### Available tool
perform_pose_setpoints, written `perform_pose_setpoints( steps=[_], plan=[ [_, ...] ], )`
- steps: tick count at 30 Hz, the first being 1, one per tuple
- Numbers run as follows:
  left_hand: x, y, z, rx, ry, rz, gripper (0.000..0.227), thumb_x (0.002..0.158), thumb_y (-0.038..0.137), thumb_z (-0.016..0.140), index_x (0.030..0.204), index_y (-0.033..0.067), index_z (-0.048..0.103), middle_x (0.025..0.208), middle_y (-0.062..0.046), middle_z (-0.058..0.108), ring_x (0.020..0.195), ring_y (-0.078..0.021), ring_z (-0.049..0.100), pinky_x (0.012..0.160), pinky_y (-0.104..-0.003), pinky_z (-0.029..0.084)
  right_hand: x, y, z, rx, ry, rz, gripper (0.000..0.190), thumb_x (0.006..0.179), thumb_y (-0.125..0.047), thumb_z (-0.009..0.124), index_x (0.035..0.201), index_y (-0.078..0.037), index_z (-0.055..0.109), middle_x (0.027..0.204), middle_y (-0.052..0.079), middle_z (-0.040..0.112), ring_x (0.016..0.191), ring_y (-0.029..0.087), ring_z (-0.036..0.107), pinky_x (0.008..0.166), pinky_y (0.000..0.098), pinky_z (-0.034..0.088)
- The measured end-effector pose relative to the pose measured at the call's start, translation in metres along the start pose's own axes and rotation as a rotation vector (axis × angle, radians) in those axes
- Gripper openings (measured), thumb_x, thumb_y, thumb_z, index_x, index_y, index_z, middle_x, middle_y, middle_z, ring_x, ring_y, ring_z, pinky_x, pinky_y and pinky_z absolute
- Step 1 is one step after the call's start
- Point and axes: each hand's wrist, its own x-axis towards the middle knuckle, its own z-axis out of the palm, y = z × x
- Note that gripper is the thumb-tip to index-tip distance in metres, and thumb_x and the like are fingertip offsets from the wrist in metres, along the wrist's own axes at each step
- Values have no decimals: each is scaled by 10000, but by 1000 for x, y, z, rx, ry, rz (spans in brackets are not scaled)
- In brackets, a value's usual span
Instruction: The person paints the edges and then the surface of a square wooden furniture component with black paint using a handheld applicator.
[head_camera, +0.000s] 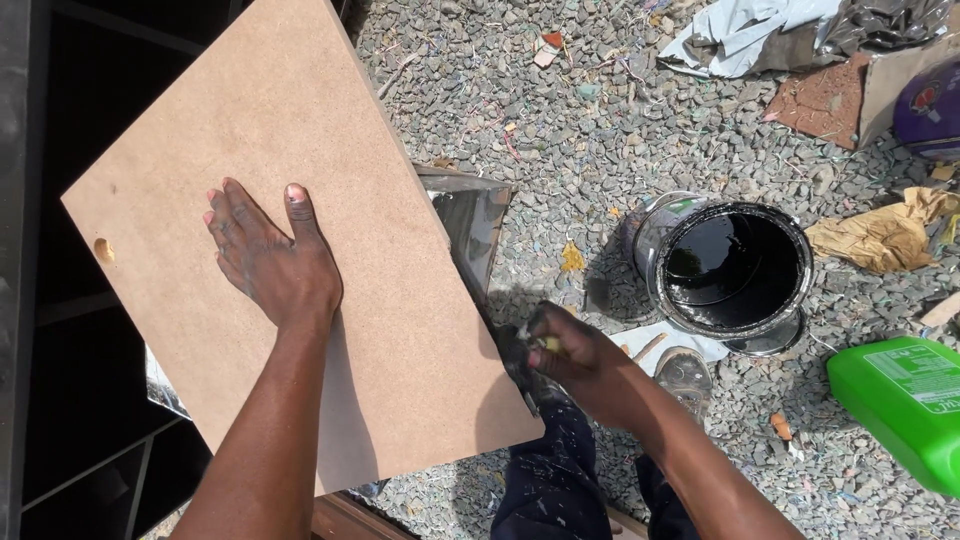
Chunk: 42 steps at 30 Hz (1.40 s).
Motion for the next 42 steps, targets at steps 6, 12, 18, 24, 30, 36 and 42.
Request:
perform_pose_setpoints(
  steps=[6,12,18,24,30,36,42],
  plan=[
    [-4,2,0,19,-14,-34,928,964,745,223,1639,109,221,1725,-95,175,1588,-329,86,1241,-565,43,-50,120,44,131,447,-325,126,961,-169,653,896,-104,567,734,-30,431,608,97,381,525,275,354],
    [-8,9,-4,98,-99,-64,896,1014,764,134,1661,144,129,1699,-167,124,1591,-341,84,1270,-608,49,69,2,15,-42,323,-332,390,1046,-355,447,1204,-15,556,527,79,566,365,100,428,389,216,374],
    [-1,16,-9,78,-102,-76,907,1015,759,154,1660,123,125,1689,-187,121,1587,-372,92,1261,-619,43,7,59,2,-58,118,-35,299,1022,-343,521,1170,-94,595,1123,316,690,643,265,664,630,418,514],
    [-9,5,-8,41,-100,-51,867,1059,704,249,1656,84,151,1676,-227,145,1574,-427,100,1244,-637,26,-43,139,2,389,300,55,198,973,-167,552,1082,-14,615,934,261,741,829,409,700,795,558,554],
    [-2,0,-4,69,-110,-50,895,1039,743,174,1664,106,103,1700,-199,100,1592,-391,54,1260,-608,10,75,95,-3,1309,-70,-85,176,882,-177,622,730,-171,711,778,140,597,616,257,626,915,664,518],
    [-16,3,-9,72,-128,-54,876,1053,732,192,1667,115,90,1715,-178,81,1597,-371,36,1271,-587,10,54,100,14,1314,-66,-26,225,886,-207,583,662,-186,589,758,90,640,608,205,620,780,509,577],
    [-59,13,-6,58,-194,12,946,1006,767,202,1663,96,89,1711,-194,79,1594,-387,12,1260,-605,-7,0,147,19,1376,-16,57,194,949,-203,524,906,-99,682,737,114,596,596,255,583,704,474,557]
  ],
)
